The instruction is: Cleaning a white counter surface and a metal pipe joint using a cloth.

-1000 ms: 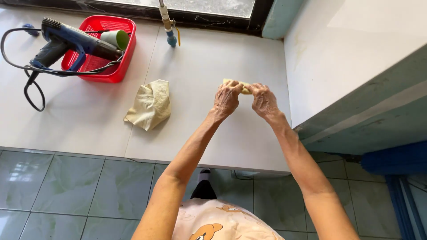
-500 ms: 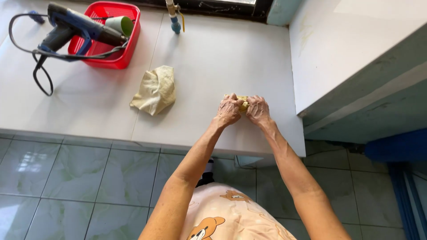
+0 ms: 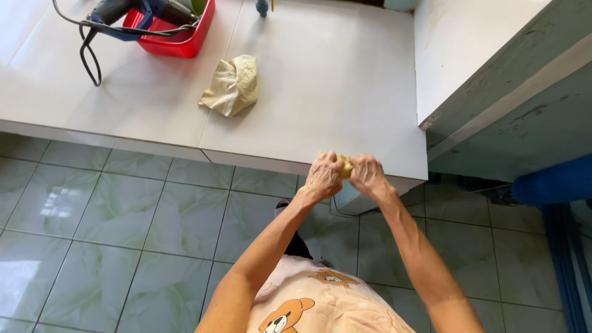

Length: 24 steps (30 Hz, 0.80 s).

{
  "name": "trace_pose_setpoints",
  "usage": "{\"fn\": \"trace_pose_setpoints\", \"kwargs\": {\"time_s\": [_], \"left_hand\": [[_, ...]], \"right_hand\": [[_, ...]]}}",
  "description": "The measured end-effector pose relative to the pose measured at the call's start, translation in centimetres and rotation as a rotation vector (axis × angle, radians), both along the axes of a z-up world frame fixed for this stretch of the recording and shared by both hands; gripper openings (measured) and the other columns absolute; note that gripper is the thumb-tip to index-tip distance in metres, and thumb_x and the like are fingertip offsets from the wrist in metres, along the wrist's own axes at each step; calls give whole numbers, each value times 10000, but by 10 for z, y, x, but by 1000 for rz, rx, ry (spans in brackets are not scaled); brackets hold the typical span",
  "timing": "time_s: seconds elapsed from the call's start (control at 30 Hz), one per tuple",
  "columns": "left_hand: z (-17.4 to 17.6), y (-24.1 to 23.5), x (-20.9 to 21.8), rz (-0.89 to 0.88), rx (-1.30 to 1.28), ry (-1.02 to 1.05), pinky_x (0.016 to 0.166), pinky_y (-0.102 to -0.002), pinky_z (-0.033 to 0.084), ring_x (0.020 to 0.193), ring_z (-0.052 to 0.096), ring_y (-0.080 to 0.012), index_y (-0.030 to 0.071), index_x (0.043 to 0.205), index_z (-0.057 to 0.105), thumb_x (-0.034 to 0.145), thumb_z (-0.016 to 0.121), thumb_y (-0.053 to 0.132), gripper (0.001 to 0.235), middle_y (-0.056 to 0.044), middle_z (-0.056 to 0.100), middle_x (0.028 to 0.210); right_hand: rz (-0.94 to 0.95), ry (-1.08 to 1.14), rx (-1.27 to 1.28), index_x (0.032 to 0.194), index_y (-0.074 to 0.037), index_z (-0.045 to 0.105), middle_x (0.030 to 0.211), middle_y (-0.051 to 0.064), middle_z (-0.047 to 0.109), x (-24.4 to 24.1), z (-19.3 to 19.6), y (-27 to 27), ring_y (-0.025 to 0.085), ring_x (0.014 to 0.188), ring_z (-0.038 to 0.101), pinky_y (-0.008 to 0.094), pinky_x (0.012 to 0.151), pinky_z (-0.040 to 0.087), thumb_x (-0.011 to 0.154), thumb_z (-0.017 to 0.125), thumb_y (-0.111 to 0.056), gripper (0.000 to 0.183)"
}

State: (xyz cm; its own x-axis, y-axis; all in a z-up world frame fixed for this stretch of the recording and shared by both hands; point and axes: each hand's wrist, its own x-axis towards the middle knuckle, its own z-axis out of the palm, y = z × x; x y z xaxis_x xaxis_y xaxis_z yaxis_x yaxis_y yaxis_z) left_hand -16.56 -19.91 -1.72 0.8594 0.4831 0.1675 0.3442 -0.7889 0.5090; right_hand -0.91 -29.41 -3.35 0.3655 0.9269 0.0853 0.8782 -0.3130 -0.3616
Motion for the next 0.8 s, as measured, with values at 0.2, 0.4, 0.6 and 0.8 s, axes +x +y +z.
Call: {"fn": "trace_pose_setpoints", "kwargs": {"time_s": [0.2,0.4,0.6,0.8], "left_hand": [[-17,7,-21,-285,-208,286,861,-493,567,976,673,-402,58,954,765,828,630,110,192,-242,691,1036],[62,110,26,-214,-278,113,858,-424,581,937,693,-313,84,969,751,816,495,-10,313,-141,676,1113],[134,246,85,-162,-156,-81,918,-432,545,1030,645,-304,126,1086,772,780,511,-77,451,-98,701,1079],[93,357,162,-125,-21,-45,871,-430,538,999,639,-305,155,1198,732,851,585,-64,436,-111,676,1112]], "right_hand": [[287,101,-204,1006,-90,753,975,222,721,-22,-39,-28,415,941,679,502,855,543,821,547,-101,276],[183,250,-290,1030,-86,711,995,196,736,29,105,76,331,888,737,419,834,593,836,488,-83,296],[139,106,-45,1058,-65,688,973,134,736,89,170,201,298,900,707,408,833,578,917,449,-35,280],[-41,188,-238,1246,-195,657,1073,74,727,135,195,307,279,966,682,427,840,571,955,501,-104,342]]}}
